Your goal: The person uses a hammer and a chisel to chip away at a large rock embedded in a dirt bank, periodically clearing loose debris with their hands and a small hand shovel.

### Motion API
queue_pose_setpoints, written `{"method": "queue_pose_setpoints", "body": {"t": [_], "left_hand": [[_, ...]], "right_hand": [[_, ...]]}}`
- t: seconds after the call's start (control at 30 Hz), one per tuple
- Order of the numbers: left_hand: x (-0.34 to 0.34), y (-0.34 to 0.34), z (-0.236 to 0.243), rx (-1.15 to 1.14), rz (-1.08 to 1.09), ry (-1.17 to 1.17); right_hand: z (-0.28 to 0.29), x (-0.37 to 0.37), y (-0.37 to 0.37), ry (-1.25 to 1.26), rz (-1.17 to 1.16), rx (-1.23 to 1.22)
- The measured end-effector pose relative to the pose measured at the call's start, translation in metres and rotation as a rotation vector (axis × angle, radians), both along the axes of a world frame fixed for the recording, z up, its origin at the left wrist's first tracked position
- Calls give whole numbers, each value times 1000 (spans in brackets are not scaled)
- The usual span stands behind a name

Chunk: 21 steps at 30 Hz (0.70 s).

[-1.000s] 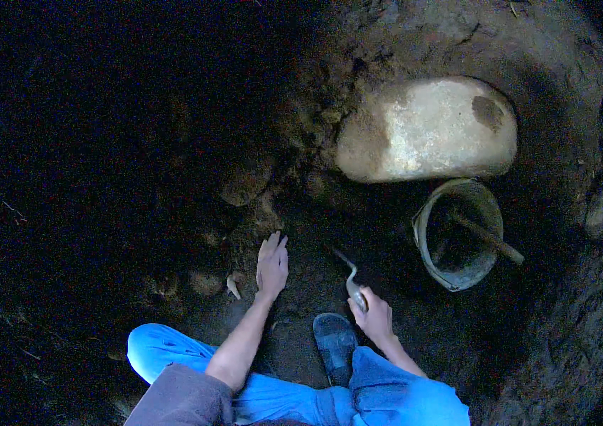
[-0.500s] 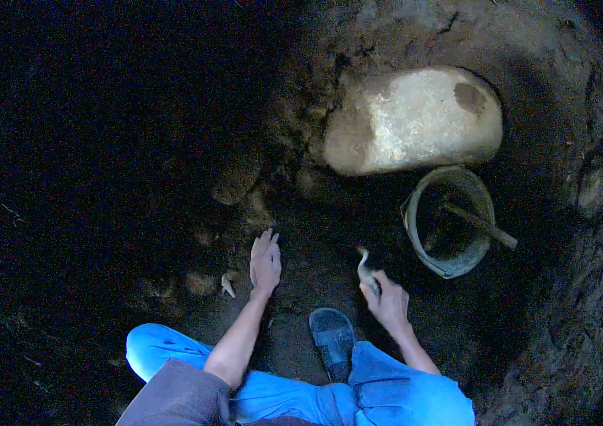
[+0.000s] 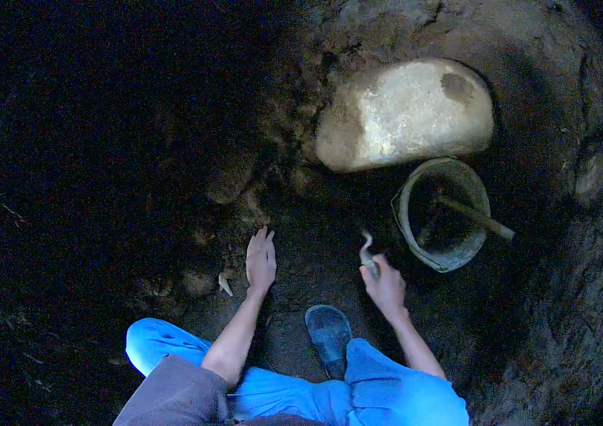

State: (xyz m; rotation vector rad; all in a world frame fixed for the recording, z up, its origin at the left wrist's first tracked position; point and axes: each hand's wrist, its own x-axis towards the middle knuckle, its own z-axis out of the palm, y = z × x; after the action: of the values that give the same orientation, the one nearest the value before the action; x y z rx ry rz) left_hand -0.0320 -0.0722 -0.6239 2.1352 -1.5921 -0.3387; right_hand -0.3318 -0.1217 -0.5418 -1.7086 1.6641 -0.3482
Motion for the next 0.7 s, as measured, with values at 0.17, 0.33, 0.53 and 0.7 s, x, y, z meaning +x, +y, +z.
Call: {"method": "queue_pose_setpoints", "body": {"t": [0.17,0.33,0.53,0.7], "left_hand": [[-6,-4,-6,26,2,34],[-1,0,-8,25,18,31],[-3,-5,-10,30,13,40],[-4,-5,-6,50,24,45]], "right_hand": [[-15,16,61,-74,96,85],[6,-4,28,-14,55,-12],[-26,-4,45,-28,84,120],[-4,-11,24,-134,-202,6]]}}
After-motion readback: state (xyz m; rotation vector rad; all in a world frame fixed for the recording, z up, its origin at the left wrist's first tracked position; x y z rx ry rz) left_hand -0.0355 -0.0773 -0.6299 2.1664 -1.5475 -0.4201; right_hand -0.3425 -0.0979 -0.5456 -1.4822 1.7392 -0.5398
